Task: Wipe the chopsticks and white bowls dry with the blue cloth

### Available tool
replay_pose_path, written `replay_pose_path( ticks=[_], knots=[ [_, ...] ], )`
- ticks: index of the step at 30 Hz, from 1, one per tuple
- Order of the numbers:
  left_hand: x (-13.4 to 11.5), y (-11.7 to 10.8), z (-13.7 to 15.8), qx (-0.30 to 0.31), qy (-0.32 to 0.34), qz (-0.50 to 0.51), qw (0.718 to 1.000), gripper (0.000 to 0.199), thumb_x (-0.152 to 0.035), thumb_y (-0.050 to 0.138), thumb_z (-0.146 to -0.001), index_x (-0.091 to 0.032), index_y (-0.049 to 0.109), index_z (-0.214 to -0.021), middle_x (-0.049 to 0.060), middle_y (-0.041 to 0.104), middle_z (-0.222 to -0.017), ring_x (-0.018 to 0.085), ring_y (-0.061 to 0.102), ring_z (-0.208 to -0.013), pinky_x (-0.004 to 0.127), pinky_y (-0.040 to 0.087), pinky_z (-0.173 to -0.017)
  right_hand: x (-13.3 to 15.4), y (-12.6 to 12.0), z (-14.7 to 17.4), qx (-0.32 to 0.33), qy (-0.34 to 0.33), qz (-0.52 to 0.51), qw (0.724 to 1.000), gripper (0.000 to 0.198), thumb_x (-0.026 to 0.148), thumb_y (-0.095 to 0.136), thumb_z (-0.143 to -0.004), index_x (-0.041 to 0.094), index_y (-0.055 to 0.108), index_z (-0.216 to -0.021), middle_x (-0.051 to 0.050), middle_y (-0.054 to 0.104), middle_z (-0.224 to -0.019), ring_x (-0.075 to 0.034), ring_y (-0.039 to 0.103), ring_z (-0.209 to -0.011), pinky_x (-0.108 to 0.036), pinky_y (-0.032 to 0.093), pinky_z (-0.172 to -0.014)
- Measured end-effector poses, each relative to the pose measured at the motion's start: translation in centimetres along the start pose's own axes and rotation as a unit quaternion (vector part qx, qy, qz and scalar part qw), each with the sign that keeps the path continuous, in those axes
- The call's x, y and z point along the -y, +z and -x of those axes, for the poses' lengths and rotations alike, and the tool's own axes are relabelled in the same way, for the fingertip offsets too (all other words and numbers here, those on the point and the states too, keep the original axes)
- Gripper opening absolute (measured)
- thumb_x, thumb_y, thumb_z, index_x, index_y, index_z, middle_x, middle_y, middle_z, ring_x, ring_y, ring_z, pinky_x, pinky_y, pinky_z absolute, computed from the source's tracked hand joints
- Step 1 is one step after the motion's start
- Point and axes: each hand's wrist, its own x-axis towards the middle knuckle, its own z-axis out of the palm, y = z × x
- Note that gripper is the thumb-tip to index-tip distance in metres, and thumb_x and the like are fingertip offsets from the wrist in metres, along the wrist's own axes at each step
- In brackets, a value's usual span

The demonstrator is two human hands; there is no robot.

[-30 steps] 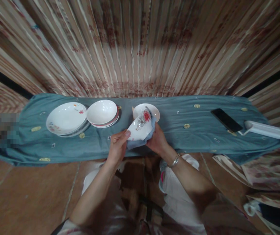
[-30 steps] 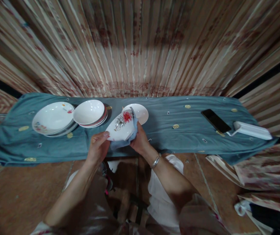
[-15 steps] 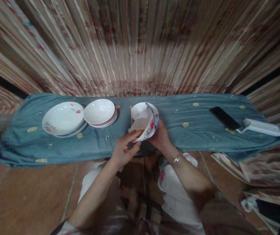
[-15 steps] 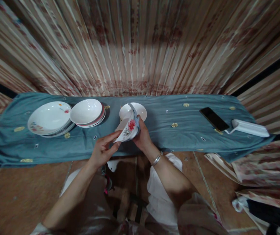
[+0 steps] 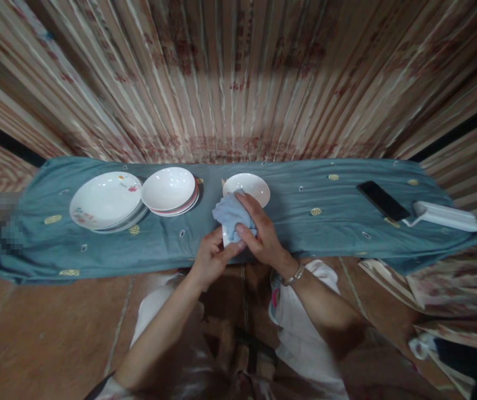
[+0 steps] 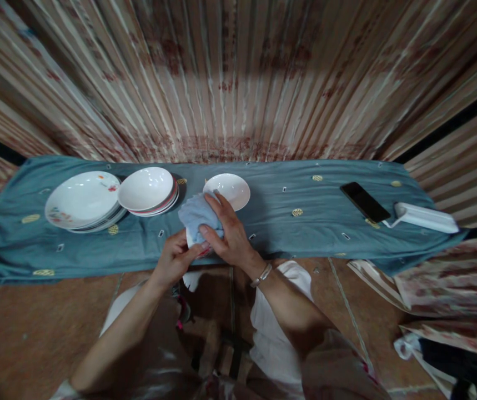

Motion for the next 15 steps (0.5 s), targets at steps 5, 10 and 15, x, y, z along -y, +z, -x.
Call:
replay_pose_path(
  ticks=[5,10,15],
  knots=[
    [0.0,0.2,0.2,0.009,-0.032,0.013,0.999,0.03,-0.041,0.073,-0.073,-0.013,0.067,-0.082,0.003,0.065,-0.074,0.015,0.054,-0.068,0.027,0.045,-0.068,-0.3,-0.4,-0.6,0.009,0.047,-0.065,0.997,0.05,0.043,0.043,-0.094,0.027,0.043,-0.141,-0.004,0.046,-0.147,-0.02,0.039,-0.137,-0.041,0.026,-0.118],
    [0.0,0.4,0.4,0.022,-0.037,0.013,0.999,0.031,-0.042,0.073,-0.072,-0.012,0.067,-0.079,0.004,0.066,-0.075,0.015,0.054,-0.069,0.027,0.044,-0.068,-1.3,-0.2,-1.0,-0.024,0.141,-0.174,0.974,0.049,0.053,0.042,-0.092,0.027,0.056,-0.13,-0.001,0.059,-0.134,-0.02,0.05,-0.128,-0.037,0.034,-0.112],
    [0.1,0.3,0.3,0.031,-0.023,-0.014,0.999,0.028,-0.04,0.073,-0.073,-0.012,0.068,-0.076,0.003,0.064,-0.071,0.015,0.054,-0.067,0.026,0.044,-0.066,-2.8,0.1,-1.2,-0.053,0.186,-0.225,0.955,0.046,0.053,0.042,-0.09,0.025,0.061,-0.121,0.0,0.064,-0.128,-0.021,0.052,-0.126,-0.039,0.034,-0.113]
  ],
)
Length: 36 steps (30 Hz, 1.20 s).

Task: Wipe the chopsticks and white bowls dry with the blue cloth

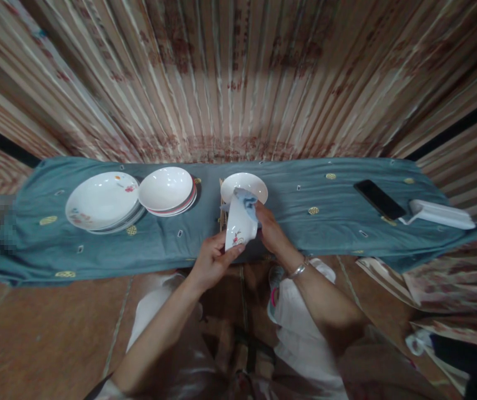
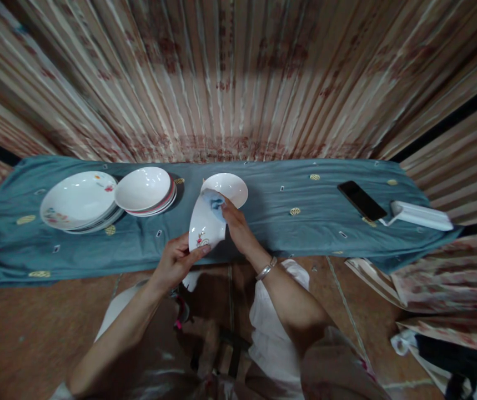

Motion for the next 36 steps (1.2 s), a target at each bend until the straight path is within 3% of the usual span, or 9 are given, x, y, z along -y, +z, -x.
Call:
replay_pose_path(
  ticks=[5,10,13,15,19,24,30,36],
  knots=[
    [0.4,-0.1,-0.4,-0.017,-0.008,0.018,1.0,0.028,-0.041,0.072,-0.072,-0.013,0.066,-0.075,0.002,0.064,-0.07,0.015,0.053,-0.065,0.026,0.043,-0.065,0.3,0.0,0.7,0.008,-0.066,0.084,0.994,0.048,0.046,0.033,-0.096,0.025,0.048,-0.137,-0.003,0.053,-0.141,-0.019,0.045,-0.133,-0.039,0.03,-0.116],
    [0.7,-0.2,-0.8,-0.044,-0.007,0.031,0.999,0.026,-0.039,0.072,-0.071,-0.015,0.064,-0.073,0.001,0.062,-0.069,0.014,0.05,-0.064,0.026,0.042,-0.065,2.1,0.4,2.0,0.068,-0.197,0.275,0.939,0.055,0.037,0.034,-0.097,0.025,0.027,-0.15,-0.004,0.026,-0.158,-0.021,0.02,-0.147,-0.046,0.017,-0.121],
    [0.8,-0.3,-0.9,-0.032,-0.003,0.013,0.999,0.03,-0.042,0.071,-0.07,-0.015,0.061,-0.064,0.0,0.059,-0.064,0.013,0.047,-0.062,0.026,0.042,-0.064,2.6,0.4,2.2,0.087,-0.224,0.331,0.913,0.057,0.037,0.039,-0.095,0.026,0.027,-0.15,-0.004,0.02,-0.16,-0.025,0.018,-0.147,-0.05,0.017,-0.12],
    [0.9,-0.2,-0.8,-0.024,-0.007,-0.001,1.0,0.032,-0.044,0.071,-0.07,-0.015,0.059,-0.063,0.0,0.056,-0.061,0.012,0.045,-0.06,0.026,0.041,-0.062,2.7,0.3,2.1,0.092,-0.225,0.333,0.911,0.056,0.038,0.038,-0.095,0.027,0.029,-0.149,-0.004,0.021,-0.159,-0.025,0.019,-0.147,-0.05,0.018,-0.12],
    [0.9,0.1,-0.6,-0.008,-0.008,-0.021,1.0,0.03,-0.044,0.068,-0.074,-0.014,0.063,-0.074,0.001,0.058,-0.067,0.013,0.046,-0.063,0.025,0.04,-0.062,2.1,-0.3,1.5,0.079,-0.17,0.249,0.95,0.054,0.044,0.034,-0.097,0.026,0.032,-0.148,-0.003,0.031,-0.156,-0.021,0.024,-0.145,-0.045,0.02,-0.12],
    [0.6,0.3,-0.3,0.013,0.009,-0.047,0.999,0.03,-0.044,0.066,-0.077,-0.014,0.064,-0.078,0.002,0.061,-0.072,0.014,0.049,-0.066,0.025,0.04,-0.064,1.6,-0.8,0.8,0.051,-0.054,0.095,0.993,0.052,0.052,0.038,-0.094,0.029,0.045,-0.14,0.0,0.05,-0.143,-0.019,0.045,-0.132,-0.038,0.03,-0.115],
    [0.4,0.4,0.0,0.025,0.025,-0.074,0.997,0.026,-0.039,0.062,-0.08,-0.014,0.064,-0.073,0.002,0.06,-0.066,0.014,0.049,-0.063,0.025,0.04,-0.062,0.8,-1.0,0.0,0.023,0.043,-0.03,0.998,0.049,0.053,0.05,-0.086,0.027,0.056,-0.127,0.001,0.062,-0.128,-0.02,0.055,-0.12,-0.036,0.038,-0.109],
    [-0.1,0.4,0.2,0.024,0.057,-0.106,0.992,0.023,-0.034,0.06,-0.083,-0.014,0.066,-0.072,0.002,0.062,-0.065,0.015,0.052,-0.062,0.025,0.041,-0.061,0.3,-0.5,-0.2,-0.016,0.175,-0.136,0.975,0.046,0.062,0.05,-0.08,0.022,0.063,-0.097,-0.002,0.073,-0.094,-0.025,0.064,-0.105,-0.041,0.051,-0.093]
  ],
)
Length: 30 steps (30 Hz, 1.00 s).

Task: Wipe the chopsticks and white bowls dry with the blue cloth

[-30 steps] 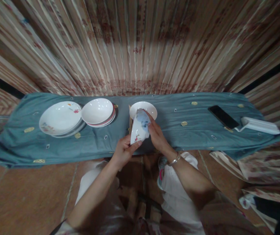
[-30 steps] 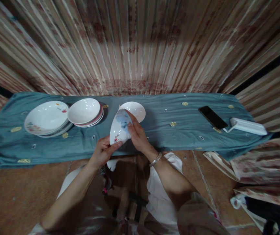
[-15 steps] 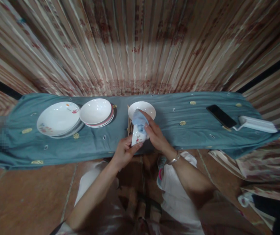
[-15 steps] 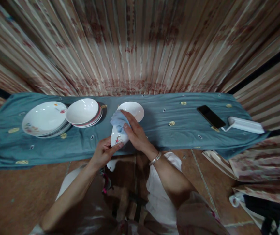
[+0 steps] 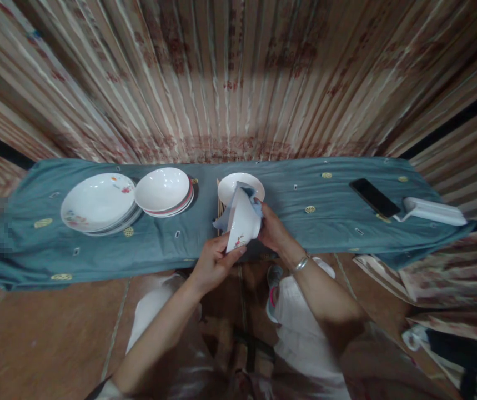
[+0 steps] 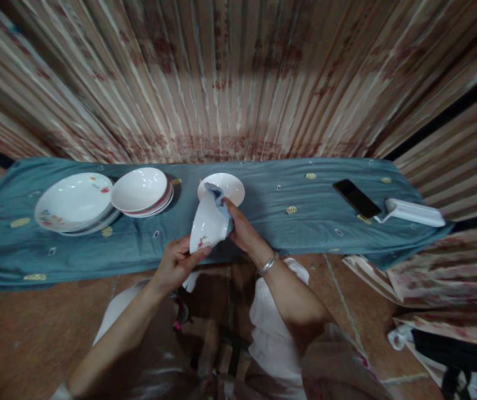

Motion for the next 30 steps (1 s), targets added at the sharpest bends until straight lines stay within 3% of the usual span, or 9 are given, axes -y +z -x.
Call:
replay_pose_path(
  ticks=[5,8,12,16,19,22,26,30],
  knots=[
    [-0.3,-0.1,-0.3,0.002,0.027,-0.005,1.0,0.021,-0.03,0.058,-0.085,-0.016,0.066,-0.072,0.003,0.064,-0.066,0.019,0.062,-0.073,0.028,0.048,-0.072,-0.2,0.4,0.0,-0.013,-0.01,0.004,1.0,0.048,0.069,0.046,-0.078,0.023,0.061,-0.077,-0.006,0.073,-0.078,-0.027,0.064,-0.106,-0.045,0.05,-0.093],
    [0.0,-0.1,-0.5,0.007,0.052,-0.013,0.999,0.019,-0.028,0.057,-0.086,-0.016,0.068,-0.075,0.007,0.069,-0.075,0.024,0.066,-0.088,0.034,0.049,-0.085,-0.5,0.3,0.0,0.028,0.024,0.003,0.999,0.052,0.07,0.039,-0.078,0.023,0.06,-0.073,-0.007,0.072,-0.074,-0.026,0.064,-0.104,-0.044,0.051,-0.092],
    [0.6,0.0,-0.7,0.019,0.093,-0.032,0.995,0.022,-0.025,0.053,-0.088,-0.017,0.071,-0.098,0.012,0.072,-0.104,0.025,0.063,-0.111,0.038,0.046,-0.098,-0.8,0.0,0.0,0.079,0.102,-0.037,0.991,0.054,0.07,0.034,-0.078,0.024,0.06,-0.079,-0.007,0.072,-0.075,-0.026,0.065,-0.102,-0.043,0.052,-0.088],
    [0.6,0.0,-0.8,0.021,0.089,-0.042,0.995,0.043,-0.021,0.059,-0.083,-0.017,0.06,-0.125,0.013,0.063,-0.129,0.025,0.056,-0.123,0.038,0.041,-0.106,-1.2,0.0,0.1,0.041,0.119,-0.081,0.989,0.049,0.065,0.034,-0.08,0.024,0.059,-0.087,-0.007,0.073,-0.081,-0.026,0.066,-0.099,-0.045,0.053,-0.087],
    [0.1,0.0,-0.9,0.034,0.049,-0.012,0.998,0.065,-0.025,0.068,-0.078,-0.017,0.047,-0.138,0.013,0.059,-0.134,0.025,0.057,-0.121,0.038,0.041,-0.105,-1.6,0.4,0.0,-0.021,0.072,-0.066,0.995,0.045,0.062,0.036,-0.082,0.025,0.06,-0.089,-0.005,0.073,-0.083,-0.025,0.067,-0.096,-0.043,0.054,-0.087],
    [-0.2,-0.1,-1.1,0.037,0.025,0.057,0.997,0.063,-0.033,0.07,-0.077,-0.016,0.051,-0.134,0.012,0.062,-0.128,0.025,0.059,-0.116,0.036,0.045,-0.1,-1.8,0.7,0.0,-0.056,0.012,-0.028,0.998,0.048,0.063,0.036,-0.084,0.023,0.061,-0.095,-0.005,0.073,-0.09,-0.025,0.066,-0.098,-0.043,0.053,-0.089],
    [0.1,-0.3,-1.4,0.0,-0.023,0.149,0.989,0.053,-0.044,0.071,-0.074,-0.013,0.062,-0.116,0.01,0.069,-0.106,0.022,0.063,-0.093,0.031,0.049,-0.083,-1.3,0.9,0.7,-0.034,-0.097,0.086,0.991,0.048,0.057,0.044,-0.086,0.023,0.057,-0.117,-0.005,0.068,-0.116,-0.024,0.061,-0.109,-0.04,0.046,-0.099],
    [0.6,-0.4,-1.6,-0.063,-0.082,0.203,0.974,0.042,-0.045,0.075,-0.069,-0.013,0.065,-0.094,0.004,0.068,-0.083,0.016,0.059,-0.074,0.027,0.047,-0.072,-0.3,0.7,2.1,0.013,-0.204,0.249,0.947,0.048,0.046,0.048,-0.09,0.024,0.049,-0.132,-0.005,0.054,-0.138,-0.021,0.049,-0.128,-0.037,0.033,-0.111]
  ],
)
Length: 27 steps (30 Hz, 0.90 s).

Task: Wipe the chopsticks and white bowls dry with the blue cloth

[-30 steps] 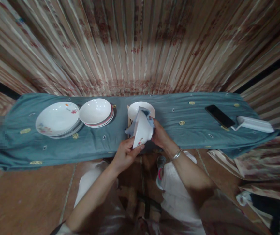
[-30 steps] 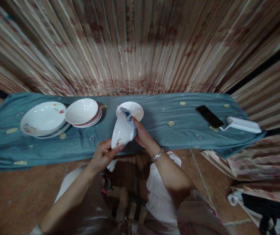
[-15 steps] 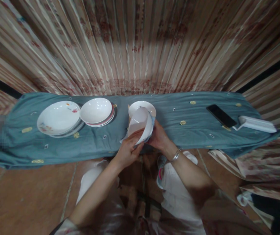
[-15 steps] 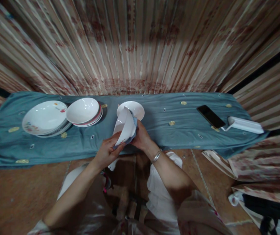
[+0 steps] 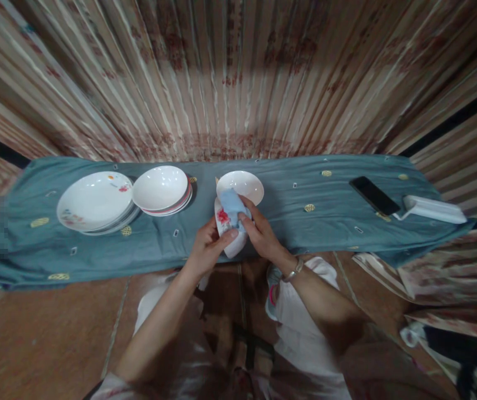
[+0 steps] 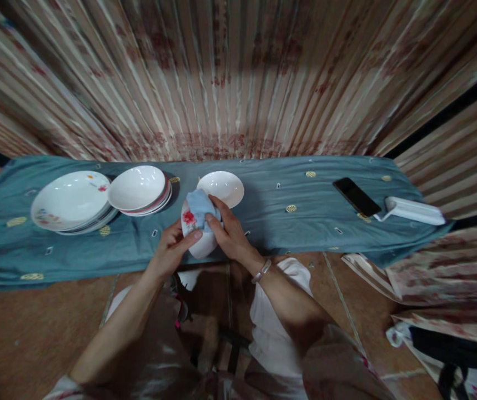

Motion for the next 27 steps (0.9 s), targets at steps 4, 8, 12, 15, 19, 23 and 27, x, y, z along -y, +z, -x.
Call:
replay_pose_path(
  ticks=[4,8,12,15,19,23,27],
  knots=[
    [0.2,0.1,0.2,-0.015,-0.01,-0.001,1.0,0.039,-0.043,0.077,-0.067,-0.013,0.066,-0.09,0.004,0.069,-0.082,0.016,0.058,-0.072,0.027,0.047,-0.071,0.4,-0.4,0.1,0.01,-0.025,0.032,0.999,0.044,0.043,0.044,-0.092,0.024,0.052,-0.131,-0.004,0.055,-0.137,-0.021,0.05,-0.125,-0.036,0.035,-0.109],
    [0.5,0.4,0.7,0.018,0.005,-0.041,0.999,0.037,-0.043,0.075,-0.07,-0.014,0.068,-0.091,0.006,0.071,-0.087,0.019,0.061,-0.079,0.03,0.047,-0.077,-0.2,-0.6,-0.7,-0.023,0.039,-0.036,0.998,0.039,0.044,0.044,-0.09,0.024,0.06,-0.119,-0.001,0.067,-0.118,-0.021,0.06,-0.108,-0.033,0.044,-0.097],
    [0.7,0.7,1.1,0.04,0.018,-0.076,0.996,0.032,-0.041,0.072,-0.075,-0.014,0.068,-0.091,0.007,0.071,-0.087,0.019,0.061,-0.08,0.03,0.047,-0.078,-0.9,-0.7,-1.6,-0.052,0.097,-0.126,0.986,0.034,0.043,0.047,-0.085,0.022,0.063,-0.106,-0.002,0.07,-0.108,-0.022,0.063,-0.102,-0.034,0.047,-0.093],
    [0.8,0.7,1.2,0.054,0.026,-0.083,0.995,0.029,-0.04,0.07,-0.076,-0.014,0.069,-0.09,0.006,0.07,-0.084,0.019,0.06,-0.078,0.029,0.047,-0.076,-1.0,-0.8,-1.8,-0.058,0.136,-0.175,0.973,0.036,0.048,0.047,-0.083,0.022,0.062,-0.103,-0.003,0.07,-0.106,-0.023,0.063,-0.102,-0.037,0.049,-0.092],
    [0.7,0.6,1.1,0.045,0.02,-0.09,0.995,0.024,-0.038,0.07,-0.076,-0.015,0.068,-0.08,0.003,0.067,-0.076,0.017,0.058,-0.071,0.028,0.046,-0.071,-0.7,-0.8,-1.4,-0.071,0.117,-0.144,0.98,0.039,0.049,0.043,-0.087,0.022,0.061,-0.108,-0.005,0.069,-0.112,-0.024,0.063,-0.105,-0.04,0.047,-0.097],
    [0.6,0.5,0.6,0.029,0.017,-0.063,0.997,0.026,-0.038,0.072,-0.073,-0.015,0.067,-0.082,0.004,0.068,-0.078,0.018,0.057,-0.074,0.029,0.045,-0.074,0.0,-0.9,-0.3,-0.043,-0.002,0.021,0.999,0.044,0.042,0.038,-0.093,0.023,0.051,-0.131,-0.007,0.057,-0.135,-0.024,0.05,-0.127,-0.042,0.035,-0.112],
    [0.7,0.3,0.1,0.016,0.023,-0.048,0.998,0.024,-0.037,0.072,-0.071,-0.015,0.064,-0.078,0.003,0.065,-0.073,0.016,0.054,-0.069,0.029,0.044,-0.071,1.0,-0.7,0.6,0.025,-0.152,0.175,0.972,0.053,0.035,0.039,-0.095,0.024,0.034,-0.146,-0.006,0.032,-0.155,-0.022,0.025,-0.145,-0.045,0.02,-0.12]
  ],
)
